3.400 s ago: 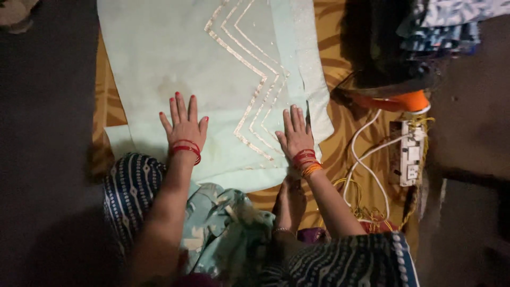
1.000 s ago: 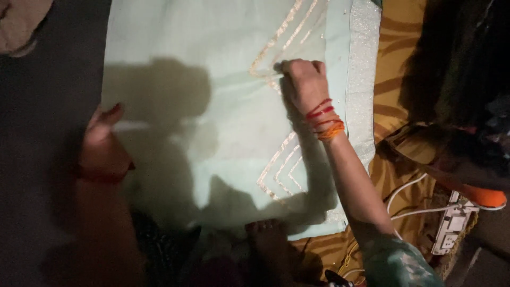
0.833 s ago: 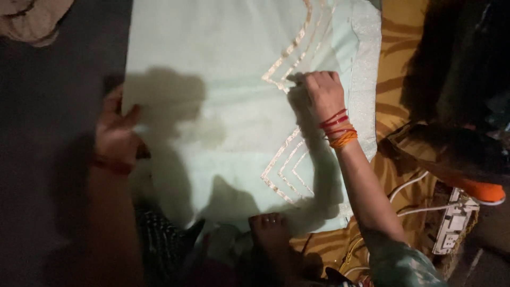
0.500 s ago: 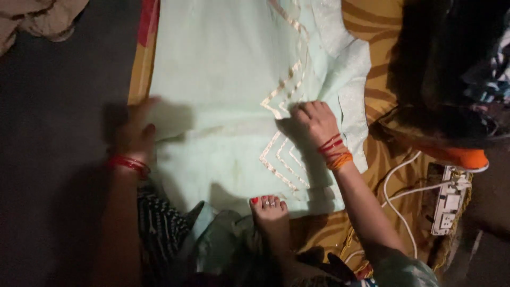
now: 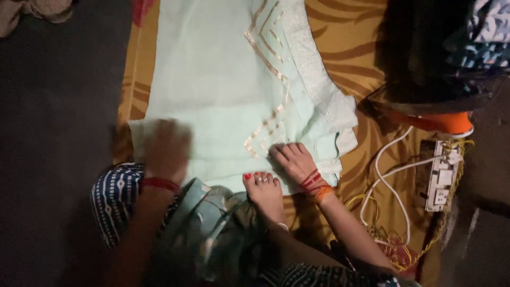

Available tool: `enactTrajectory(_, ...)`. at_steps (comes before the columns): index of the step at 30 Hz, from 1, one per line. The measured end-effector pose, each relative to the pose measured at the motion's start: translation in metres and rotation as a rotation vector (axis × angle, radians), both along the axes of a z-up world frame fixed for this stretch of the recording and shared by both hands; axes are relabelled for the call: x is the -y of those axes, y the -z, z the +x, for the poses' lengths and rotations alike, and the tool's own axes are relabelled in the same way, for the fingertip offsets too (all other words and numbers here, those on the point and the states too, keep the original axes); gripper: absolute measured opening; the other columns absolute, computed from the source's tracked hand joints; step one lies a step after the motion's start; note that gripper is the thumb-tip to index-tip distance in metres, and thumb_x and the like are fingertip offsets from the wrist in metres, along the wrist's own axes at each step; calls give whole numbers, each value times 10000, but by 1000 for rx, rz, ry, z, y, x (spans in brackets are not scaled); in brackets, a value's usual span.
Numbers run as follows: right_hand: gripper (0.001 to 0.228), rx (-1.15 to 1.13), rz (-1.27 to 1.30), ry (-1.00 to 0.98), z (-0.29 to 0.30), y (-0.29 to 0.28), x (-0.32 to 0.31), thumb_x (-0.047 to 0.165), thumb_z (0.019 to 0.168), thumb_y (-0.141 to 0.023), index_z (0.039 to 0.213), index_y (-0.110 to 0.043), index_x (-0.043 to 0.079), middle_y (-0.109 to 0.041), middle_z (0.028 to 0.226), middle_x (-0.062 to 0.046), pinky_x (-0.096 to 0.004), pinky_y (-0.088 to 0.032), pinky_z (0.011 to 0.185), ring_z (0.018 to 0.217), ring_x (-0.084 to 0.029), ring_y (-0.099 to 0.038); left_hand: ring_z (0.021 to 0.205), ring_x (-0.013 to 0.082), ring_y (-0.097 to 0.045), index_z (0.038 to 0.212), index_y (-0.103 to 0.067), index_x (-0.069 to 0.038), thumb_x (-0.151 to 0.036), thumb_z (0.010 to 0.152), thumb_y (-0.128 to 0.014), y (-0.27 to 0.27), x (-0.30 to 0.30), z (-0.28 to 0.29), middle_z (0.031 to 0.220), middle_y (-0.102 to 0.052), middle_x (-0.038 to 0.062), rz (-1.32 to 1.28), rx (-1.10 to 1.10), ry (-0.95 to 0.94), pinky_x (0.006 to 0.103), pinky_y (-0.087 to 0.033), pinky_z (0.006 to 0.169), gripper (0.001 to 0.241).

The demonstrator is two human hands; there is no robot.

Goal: The recorder uses an iron to smooth out a light green garment with gold patterns.

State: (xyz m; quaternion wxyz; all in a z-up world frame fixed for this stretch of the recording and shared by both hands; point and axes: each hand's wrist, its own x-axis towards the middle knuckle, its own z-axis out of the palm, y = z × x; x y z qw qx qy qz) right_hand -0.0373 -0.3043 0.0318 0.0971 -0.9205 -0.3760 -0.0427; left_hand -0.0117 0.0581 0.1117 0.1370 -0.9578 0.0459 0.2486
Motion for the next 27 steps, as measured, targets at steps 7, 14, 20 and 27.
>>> enactTrajectory(7, 504, -31, -64, 210, 15, -7, 4, 363, 851, -671, 1268, -607, 87, -607, 1263, -117, -461, -407, 985, 1131, -304, -559, 1202, 316, -537, 1059, -678, -136, -275, 694, -756, 55, 32, -26, 1199, -601, 113, -499, 405, 215, 496, -472, 950, 399)
enactTrajectory(14, 232, -3, -224, 323, 15, 8, 50, 244, 926, -661, 1118, -649, 115, -656, 1133, -54, -472, -420, 1094, 1136, -258, -597, 878, 275, -660, 916, -626, -134, -96, 869, -588, 85, 11, -43, 870, -637, 62, -546, 514, 268, 421, -550, 751, 72)
enactTrajectory(20, 257, -71, -133, 175, -17, 63, 60, 151, 860, -620, 1105, -694, 182, -692, 1102, -54, -454, -445, 963, 982, -256, -660, 886, 338, -700, 953, -677, -133, -122, 913, -589, 110, 9, -65, 912, -717, 123, -484, 156, 63, 457, -566, 768, 97)
enactTrajectory(27, 258, -188, -65, 589, 11, 21, 75, 290, 909, -703, 1133, -667, 166, -644, 1071, -84, -462, -518, 907, 1011, -330, -635, 1060, 357, -688, 1084, -703, -117, -551, 1003, -615, 58, 31, -42, 1106, -735, 154, -594, -78, -324, 496, -542, 927, 450)
